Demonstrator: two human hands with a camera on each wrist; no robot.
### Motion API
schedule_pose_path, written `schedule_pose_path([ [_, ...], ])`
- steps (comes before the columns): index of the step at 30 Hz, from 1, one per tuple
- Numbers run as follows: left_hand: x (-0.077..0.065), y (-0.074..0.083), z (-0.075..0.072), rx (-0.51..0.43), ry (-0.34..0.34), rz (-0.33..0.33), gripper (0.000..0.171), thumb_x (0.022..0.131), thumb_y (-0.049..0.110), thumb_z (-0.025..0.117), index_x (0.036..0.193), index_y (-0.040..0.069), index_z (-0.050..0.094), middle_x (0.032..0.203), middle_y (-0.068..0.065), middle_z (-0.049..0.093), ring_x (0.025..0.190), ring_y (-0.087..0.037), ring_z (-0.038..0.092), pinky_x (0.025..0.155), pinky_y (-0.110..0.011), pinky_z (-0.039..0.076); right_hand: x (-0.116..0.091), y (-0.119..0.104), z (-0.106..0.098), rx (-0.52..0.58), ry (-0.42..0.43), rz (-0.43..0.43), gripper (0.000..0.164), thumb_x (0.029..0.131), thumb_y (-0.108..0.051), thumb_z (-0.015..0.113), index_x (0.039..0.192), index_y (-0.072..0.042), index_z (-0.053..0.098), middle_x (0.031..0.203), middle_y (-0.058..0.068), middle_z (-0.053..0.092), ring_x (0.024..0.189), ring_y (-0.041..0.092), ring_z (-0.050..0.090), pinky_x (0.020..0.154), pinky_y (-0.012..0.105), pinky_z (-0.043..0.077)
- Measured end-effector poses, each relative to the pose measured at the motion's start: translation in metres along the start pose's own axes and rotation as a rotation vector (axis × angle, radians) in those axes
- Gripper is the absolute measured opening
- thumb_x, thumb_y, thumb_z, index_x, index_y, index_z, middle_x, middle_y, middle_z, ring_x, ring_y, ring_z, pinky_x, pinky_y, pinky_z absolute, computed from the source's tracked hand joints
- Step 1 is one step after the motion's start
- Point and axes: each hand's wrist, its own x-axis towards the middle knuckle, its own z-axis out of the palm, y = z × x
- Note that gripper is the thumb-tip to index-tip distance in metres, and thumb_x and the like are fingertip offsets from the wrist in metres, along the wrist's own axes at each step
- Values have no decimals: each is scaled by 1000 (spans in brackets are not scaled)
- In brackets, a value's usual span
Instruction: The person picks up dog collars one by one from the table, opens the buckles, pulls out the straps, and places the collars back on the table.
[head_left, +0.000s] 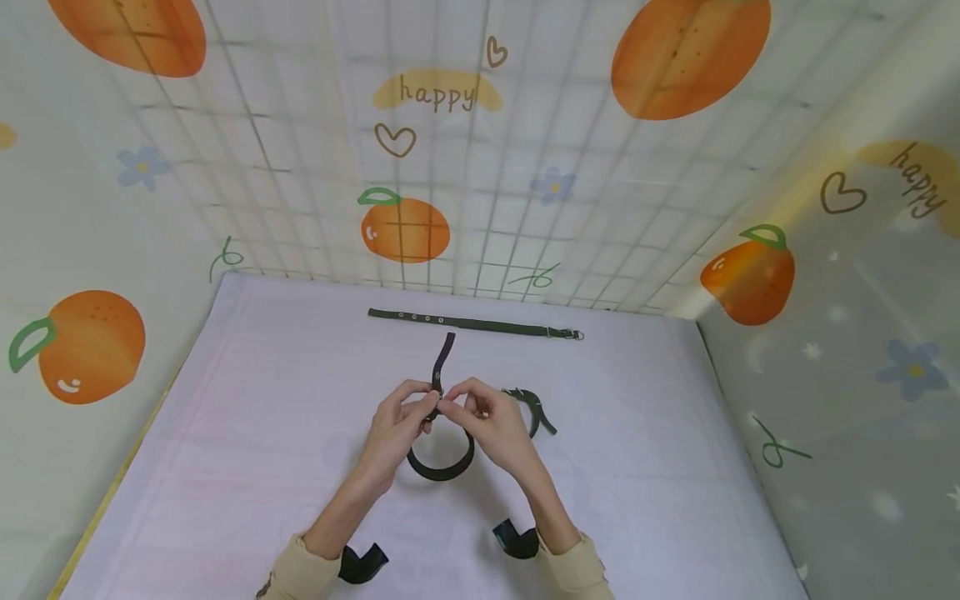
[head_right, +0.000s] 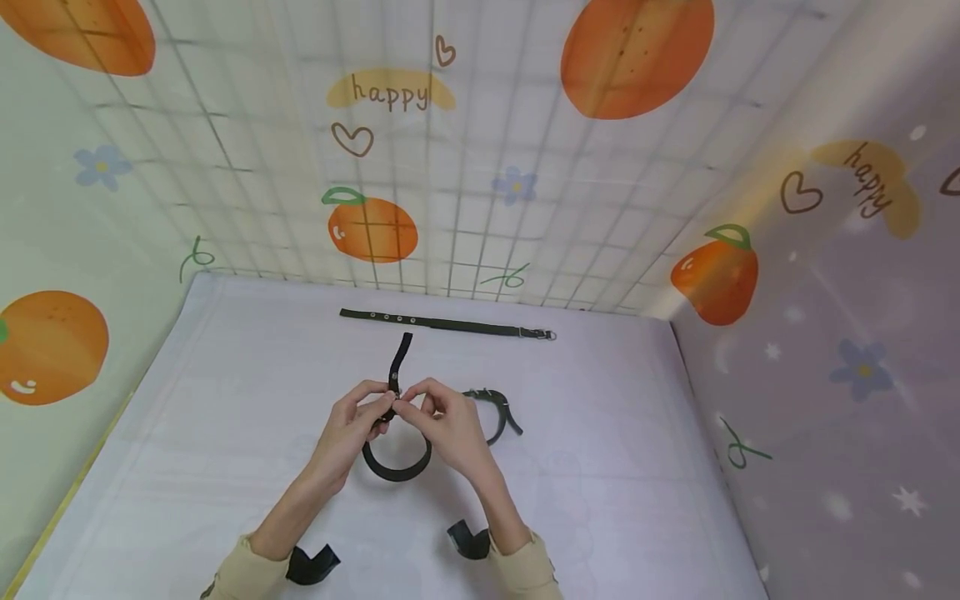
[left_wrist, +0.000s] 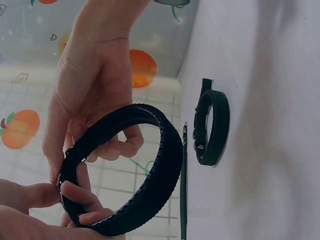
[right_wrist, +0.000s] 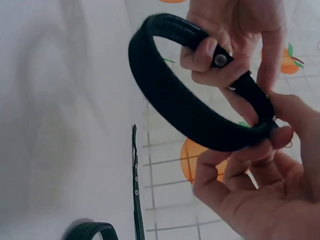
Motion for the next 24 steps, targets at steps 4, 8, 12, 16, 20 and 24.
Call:
schedule_pose_path([
  [4, 0, 0, -2, 56, -17, -7, 25, 107, 36, 68, 121, 17, 72, 70, 7, 63, 73, -13, 57, 76, -30, 38, 1, 0, -2, -11, -17, -14, 10, 100, -32, 79, 103, -24, 78, 64, -6, 45, 58, 3, 38, 57, 20, 32],
  [8, 0, -2, -3, 99, -30, -14, 24, 106, 39, 69, 120, 20, 73, 67, 5, 61, 72, -14, 54, 71, -29, 33, 1, 1, -1, -17, -23, -40, 7, 100, -27, 79, 102, -20, 78, 63, -6, 44, 56, 2, 37, 56, 20, 30],
  [12, 0, -2, -3, 105, -38, -20, 24, 106, 40, 69, 119, 20, 73, 67, 3, 61, 71, -14, 51, 68, -29, 31, -1, 1, 4, -62, -3, -75, 4, 103, -20, 73, 103, -17, 75, 64, -8, 44, 56, 0, 35, 54, 18, 28],
  [16, -1, -1, -2, 98, -42, -20, 26, 105, 41, 70, 120, 20, 73, 66, 4, 60, 69, -14, 48, 67, -29, 30, -2, -1, 11, -153, 53, -109, 4, 101, -14, 68, 102, -15, 72, 63, -12, 40, 57, -2, 33, 54, 18, 27],
  [20, 0, 1, 0, 79, -35, -8, 28, 105, 41, 70, 121, 18, 72, 67, 4, 61, 71, -14, 51, 72, -30, 33, -4, -2, 14, -187, 128, -122, 5, 97, -11, 66, 101, -14, 69, 62, -12, 40, 57, -1, 33, 53, 18, 28],
  [24, 1, 6, 1, 60, -19, 5, 28, 106, 38, 70, 122, 15, 72, 67, 5, 63, 72, -12, 57, 76, -31, 37, -4, -2, 15, -176, 194, -168, 5, 99, -9, 64, 101, -13, 66, 63, -9, 45, 56, 0, 37, 52, 18, 30],
])
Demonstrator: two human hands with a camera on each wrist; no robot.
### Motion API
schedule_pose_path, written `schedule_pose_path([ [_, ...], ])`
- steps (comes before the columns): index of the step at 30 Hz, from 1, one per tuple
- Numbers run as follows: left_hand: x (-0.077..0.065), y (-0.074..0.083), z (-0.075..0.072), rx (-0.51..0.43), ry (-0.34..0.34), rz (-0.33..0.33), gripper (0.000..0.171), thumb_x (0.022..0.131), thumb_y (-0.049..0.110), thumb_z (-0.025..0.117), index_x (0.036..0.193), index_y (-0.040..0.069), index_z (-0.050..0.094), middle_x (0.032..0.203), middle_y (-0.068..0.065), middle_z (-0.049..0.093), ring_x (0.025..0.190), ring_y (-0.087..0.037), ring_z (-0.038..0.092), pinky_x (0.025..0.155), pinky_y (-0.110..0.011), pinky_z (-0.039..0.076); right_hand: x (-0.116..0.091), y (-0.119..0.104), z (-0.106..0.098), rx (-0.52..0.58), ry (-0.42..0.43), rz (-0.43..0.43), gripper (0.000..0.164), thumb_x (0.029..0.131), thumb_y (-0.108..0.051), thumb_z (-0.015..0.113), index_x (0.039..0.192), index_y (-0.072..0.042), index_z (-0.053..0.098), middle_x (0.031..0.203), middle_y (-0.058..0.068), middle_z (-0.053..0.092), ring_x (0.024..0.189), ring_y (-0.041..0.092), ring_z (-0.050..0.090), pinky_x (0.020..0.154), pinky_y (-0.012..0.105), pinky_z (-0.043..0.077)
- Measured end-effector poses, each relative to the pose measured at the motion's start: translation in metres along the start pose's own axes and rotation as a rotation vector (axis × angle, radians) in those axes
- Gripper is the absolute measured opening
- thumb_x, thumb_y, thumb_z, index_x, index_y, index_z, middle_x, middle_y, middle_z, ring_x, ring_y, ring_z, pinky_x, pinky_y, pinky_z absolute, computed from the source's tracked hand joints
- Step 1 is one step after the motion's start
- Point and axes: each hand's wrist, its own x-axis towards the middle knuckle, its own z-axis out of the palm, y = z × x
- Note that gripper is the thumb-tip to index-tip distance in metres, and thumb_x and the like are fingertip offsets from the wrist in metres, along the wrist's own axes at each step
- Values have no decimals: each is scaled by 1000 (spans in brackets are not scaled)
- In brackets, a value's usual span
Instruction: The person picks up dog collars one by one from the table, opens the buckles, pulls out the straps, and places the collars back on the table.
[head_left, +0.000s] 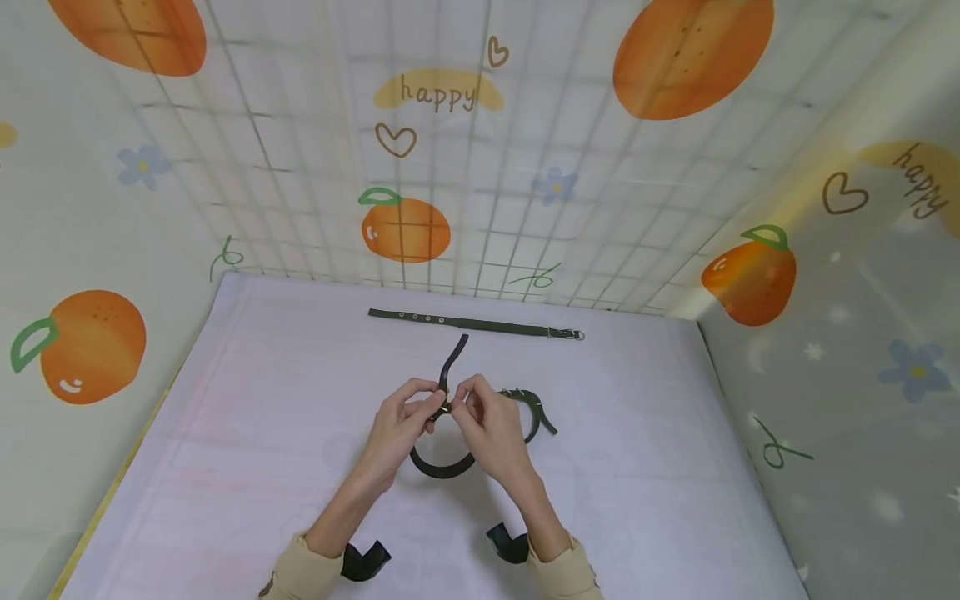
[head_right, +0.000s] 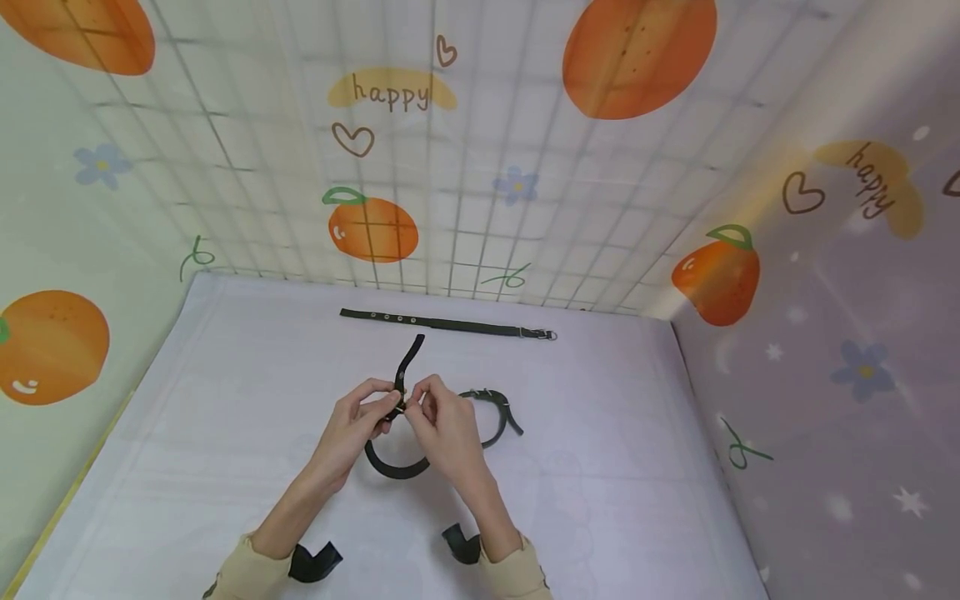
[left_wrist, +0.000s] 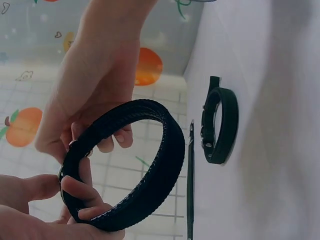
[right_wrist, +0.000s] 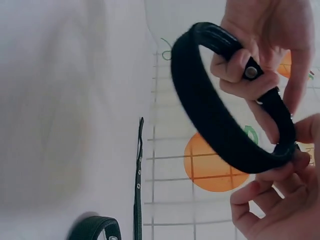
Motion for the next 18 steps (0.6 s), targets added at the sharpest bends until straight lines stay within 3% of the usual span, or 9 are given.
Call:
schedule_pose_path([
  [5, 0, 4, 0, -2, 16, -2, 29, 105, 37, 70, 122, 14, 73, 68, 8, 63, 71, -12, 57, 76, -30, 37, -2, 3, 2, -8, 66, -49, 10, 106, -14, 60, 99, -17, 66, 64, -9, 48, 58, 1, 39, 55, 20, 34],
  [10, 0, 3, -1, -3, 26, -5, 28, 105, 36, 70, 122, 15, 73, 68, 8, 63, 72, -12, 57, 76, -31, 38, -5, 6, 6, 5, 87, -44, 9, 108, -14, 60, 102, -17, 66, 68, -7, 51, 62, 2, 42, 57, 21, 37],
  [14, 0, 0, -1, 2, 27, -4, 26, 105, 37, 70, 122, 17, 73, 67, 7, 62, 72, -13, 57, 74, -30, 37, -6, 5, 8, 59, 41, 46, 8, 108, -12, 55, 109, -15, 62, 82, -1, 60, 67, 7, 50, 59, 21, 42],
  [18, 0, -2, 1, 14, 47, 9, 26, 105, 40, 70, 121, 20, 74, 66, 6, 59, 71, -15, 53, 68, -27, 33, -4, 0, 6, 95, -49, 160, 12, 113, -21, 49, 109, -17, 60, 84, 2, 66, 71, 10, 60, 62, 22, 45],
])
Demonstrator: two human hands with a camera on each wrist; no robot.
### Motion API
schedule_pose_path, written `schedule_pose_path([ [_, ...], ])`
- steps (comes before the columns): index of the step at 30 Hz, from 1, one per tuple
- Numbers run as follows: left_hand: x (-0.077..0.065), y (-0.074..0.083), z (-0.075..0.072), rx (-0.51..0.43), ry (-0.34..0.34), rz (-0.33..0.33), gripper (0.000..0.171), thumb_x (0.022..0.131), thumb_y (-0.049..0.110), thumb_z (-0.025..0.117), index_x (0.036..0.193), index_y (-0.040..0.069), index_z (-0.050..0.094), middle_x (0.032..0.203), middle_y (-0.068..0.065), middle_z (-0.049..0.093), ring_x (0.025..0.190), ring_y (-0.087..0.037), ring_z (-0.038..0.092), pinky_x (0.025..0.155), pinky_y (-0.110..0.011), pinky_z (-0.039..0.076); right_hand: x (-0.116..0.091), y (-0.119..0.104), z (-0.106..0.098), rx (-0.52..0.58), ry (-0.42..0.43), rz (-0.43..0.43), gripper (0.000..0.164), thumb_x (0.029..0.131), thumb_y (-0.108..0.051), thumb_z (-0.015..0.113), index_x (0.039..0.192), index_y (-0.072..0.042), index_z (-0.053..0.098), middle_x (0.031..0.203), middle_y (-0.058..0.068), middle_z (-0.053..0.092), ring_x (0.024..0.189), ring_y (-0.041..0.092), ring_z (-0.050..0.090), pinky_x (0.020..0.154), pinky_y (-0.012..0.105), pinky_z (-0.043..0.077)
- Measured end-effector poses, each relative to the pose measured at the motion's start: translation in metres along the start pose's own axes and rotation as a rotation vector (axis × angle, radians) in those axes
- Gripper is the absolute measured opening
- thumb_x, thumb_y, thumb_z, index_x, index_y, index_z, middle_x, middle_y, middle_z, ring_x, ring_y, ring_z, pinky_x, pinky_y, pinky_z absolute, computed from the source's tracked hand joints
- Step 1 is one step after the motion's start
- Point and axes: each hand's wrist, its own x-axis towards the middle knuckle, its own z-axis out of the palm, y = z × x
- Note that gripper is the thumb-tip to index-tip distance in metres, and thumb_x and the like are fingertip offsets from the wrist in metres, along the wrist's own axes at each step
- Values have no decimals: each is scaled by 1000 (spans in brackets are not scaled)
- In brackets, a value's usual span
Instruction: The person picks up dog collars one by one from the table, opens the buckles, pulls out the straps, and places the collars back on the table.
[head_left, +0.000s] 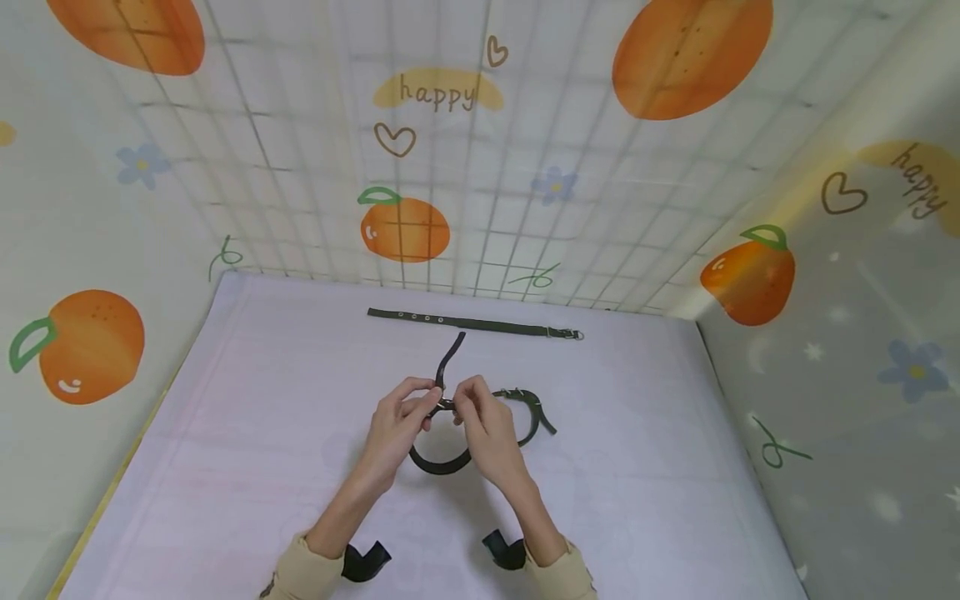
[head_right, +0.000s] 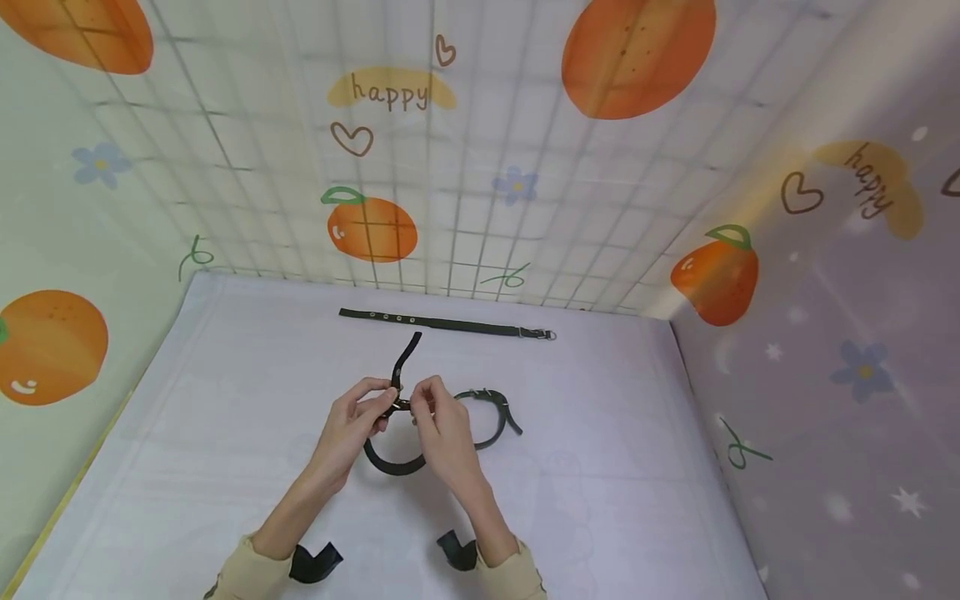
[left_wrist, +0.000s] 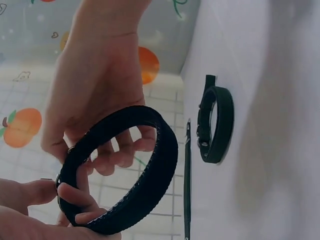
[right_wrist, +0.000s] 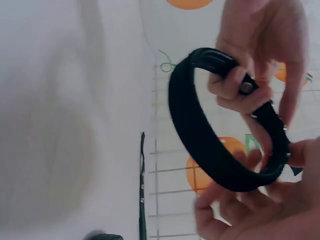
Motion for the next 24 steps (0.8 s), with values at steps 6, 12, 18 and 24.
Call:
schedule_pose_path([
  [6, -1, -3, 2, 31, 21, 15, 27, 106, 42, 68, 122, 21, 74, 67, 1, 57, 68, -13, 45, 63, -26, 29, 2, -4, -4, -11, -92, 81, 14, 113, -30, 52, 107, -17, 57, 77, 0, 67, 69, 11, 66, 59, 22, 44],
  [12, 0, -4, 4, 34, 32, 33, 28, 104, 45, 71, 121, 23, 75, 102, -1, 71, 71, -12, 56, 67, -25, 35, 5, -4, -5, 39, -157, 131, 37, 114, -32, 48, 93, -8, 66, 73, 1, 64, 67, 13, 68, 63, 26, 57],
  [18, 0, -5, 2, 27, -18, 62, 29, 104, 42, 73, 123, 21, 76, 122, -6, 72, 75, -13, 60, 70, -24, 43, 5, -2, -6, 200, -202, 206, 37, 113, -30, 49, 93, -5, 68, 75, 3, 60, 71, 13, 62, 71, 26, 56],
  [24, 0, -7, 1, 19, -46, 109, 31, 106, 42, 70, 129, 22, 76, 125, -4, 74, 83, -14, 66, 75, -22, 47, 5, -1, -5, 272, -188, 241, 37, 113, -32, 48, 87, -9, 60, 69, 0, 43, 70, 15, 49, 69, 28, 44],
])
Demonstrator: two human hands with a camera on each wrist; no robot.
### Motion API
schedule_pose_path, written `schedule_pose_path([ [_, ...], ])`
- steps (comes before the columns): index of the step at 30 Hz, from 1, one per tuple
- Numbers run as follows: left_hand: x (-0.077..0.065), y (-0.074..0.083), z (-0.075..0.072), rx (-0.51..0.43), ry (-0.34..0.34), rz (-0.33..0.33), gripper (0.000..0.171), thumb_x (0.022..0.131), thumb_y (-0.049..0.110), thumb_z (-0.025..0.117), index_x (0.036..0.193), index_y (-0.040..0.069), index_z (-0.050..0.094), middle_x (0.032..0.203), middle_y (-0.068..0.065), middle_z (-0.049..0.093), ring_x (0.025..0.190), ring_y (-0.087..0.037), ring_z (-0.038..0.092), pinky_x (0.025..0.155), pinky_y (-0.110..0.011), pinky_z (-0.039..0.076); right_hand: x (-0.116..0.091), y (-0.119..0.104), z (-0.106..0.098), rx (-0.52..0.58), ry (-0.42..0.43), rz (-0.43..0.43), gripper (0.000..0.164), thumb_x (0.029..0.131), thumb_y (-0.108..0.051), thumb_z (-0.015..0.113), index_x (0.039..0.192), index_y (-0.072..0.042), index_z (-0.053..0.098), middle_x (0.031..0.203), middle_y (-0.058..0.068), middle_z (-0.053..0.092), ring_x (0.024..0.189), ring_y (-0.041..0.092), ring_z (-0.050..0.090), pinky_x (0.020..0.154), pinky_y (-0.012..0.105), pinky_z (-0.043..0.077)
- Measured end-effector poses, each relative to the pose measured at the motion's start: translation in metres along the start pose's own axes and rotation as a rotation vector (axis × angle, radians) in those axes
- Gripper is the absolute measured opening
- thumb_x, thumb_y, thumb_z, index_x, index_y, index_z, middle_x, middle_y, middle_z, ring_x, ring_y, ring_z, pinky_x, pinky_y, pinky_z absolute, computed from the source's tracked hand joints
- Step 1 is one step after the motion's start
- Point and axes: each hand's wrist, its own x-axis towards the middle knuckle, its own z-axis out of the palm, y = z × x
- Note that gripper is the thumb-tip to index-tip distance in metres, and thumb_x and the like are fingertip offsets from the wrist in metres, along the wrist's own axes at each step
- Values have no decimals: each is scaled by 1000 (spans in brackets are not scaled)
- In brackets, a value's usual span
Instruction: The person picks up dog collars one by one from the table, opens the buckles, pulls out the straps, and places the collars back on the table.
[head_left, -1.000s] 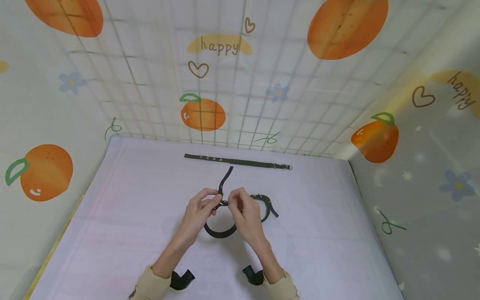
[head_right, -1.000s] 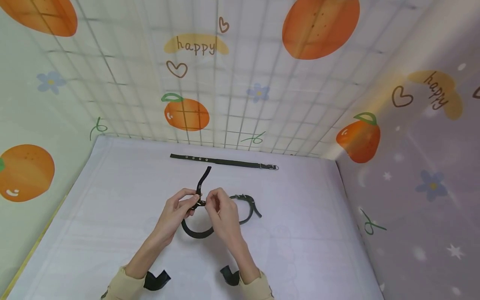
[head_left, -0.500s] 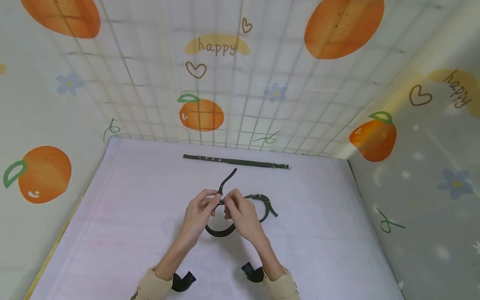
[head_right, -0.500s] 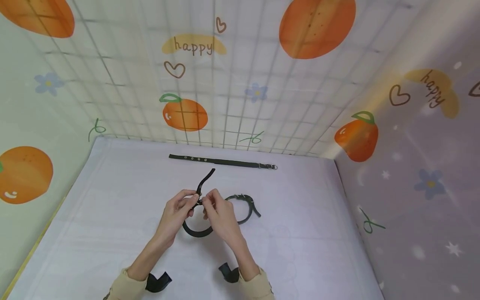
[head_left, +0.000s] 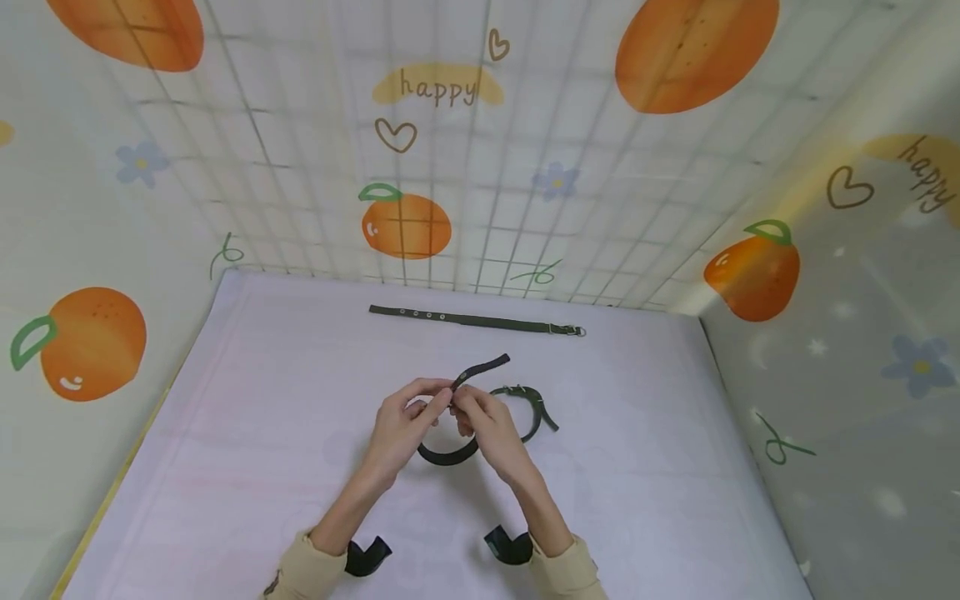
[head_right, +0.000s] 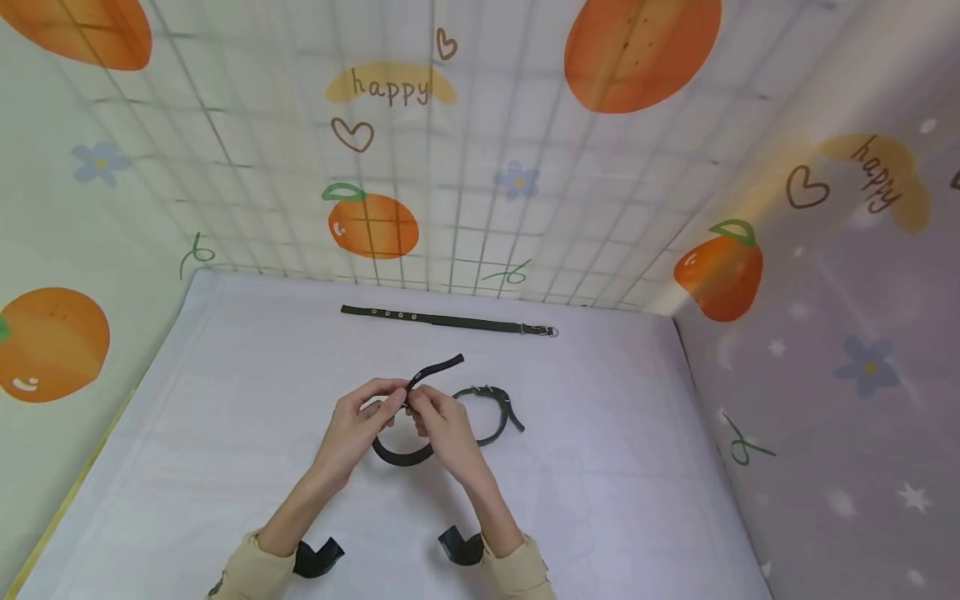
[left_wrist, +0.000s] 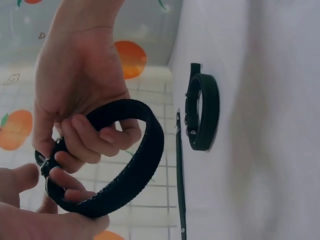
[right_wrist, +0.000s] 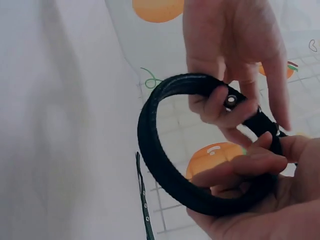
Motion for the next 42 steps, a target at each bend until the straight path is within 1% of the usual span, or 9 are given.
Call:
schedule_pose_path([
  [6, 1, -4, -2, 37, 20, -6, 34, 111, 47, 57, 126, 20, 74, 124, -4, 77, 107, -20, 73, 91, -32, 52, 1, -1, 0, 87, 77, -6, 30, 110, -25, 50, 86, -8, 58, 66, -5, 39, 67, 11, 41, 67, 23, 37],
  [8, 2, -5, -4, 47, 15, -33, 41, 113, 50, 52, 120, 16, 74, 116, -6, 79, 108, -21, 73, 98, -38, 51, 1, -1, 0, 139, 94, -17, 28, 110, -22, 50, 87, -6, 57, 66, -5, 37, 66, 10, 39, 67, 22, 35],
  [12, 4, -7, -7, 30, -32, -77, 52, 115, 52, 46, 112, 7, 74, 99, -8, 78, 102, -18, 71, 106, -41, 46, 1, 1, 0, 229, 127, -34, 26, 110, -20, 48, 88, -7, 53, 67, -5, 35, 66, 10, 36, 67, 22, 33],
  [16, 6, -7, -8, -49, -65, -101, 48, 114, 45, 50, 105, 3, 71, 90, -2, 70, 97, -17, 67, 102, -38, 40, 2, 0, 1, 267, 136, -54, 24, 108, -19, 48, 87, -7, 51, 66, -6, 33, 66, 9, 34, 68, 23, 31],
  [19, 6, -7, -8, -98, -82, -123, 43, 114, 42, 52, 100, 5, 69, 87, 2, 67, 97, -19, 66, 101, -38, 36, 2, 0, 1, 289, 138, -53, 24, 108, -19, 46, 88, -7, 51, 65, -7, 31, 65, 9, 32, 68, 23, 30],
  [24, 7, -7, -11, -112, -118, -133, 39, 114, 40, 53, 96, 9, 68, 88, 3, 67, 101, -19, 63, 101, -39, 34, 2, 1, 1, 360, 171, -23, 27, 107, -19, 44, 82, -10, 46, 64, -9, 26, 65, 8, 27, 70, 23, 28],
  [33, 8, -7, -10, -140, -110, -130, 38, 114, 32, 49, 87, 9, 62, 86, 0, 66, 95, -18, 61, 89, -33, 48, 2, 1, 4, 405, 211, -19, 30, 104, -15, 43, 74, -12, 39, 63, -9, 26, 65, 8, 27, 73, 23, 30],
  [37, 8, -6, -8, -97, -76, -128, 42, 114, 35, 48, 95, 4, 69, 91, -2, 69, 94, -17, 64, 91, -34, 49, 2, 1, 4, 378, 208, -20, 30, 102, -15, 43, 73, -12, 41, 61, -10, 25, 63, 7, 26, 71, 22, 28],
  [42, 8, -1, -4, 6, -61, -83, 48, 114, 45, 50, 105, 4, 73, 101, -7, 73, 98, -14, 67, 95, -38, 48, 3, 0, 3, 334, 190, -20, 28, 103, -16, 44, 76, -10, 47, 59, -10, 26, 63, 8, 29, 70, 22, 30],
])
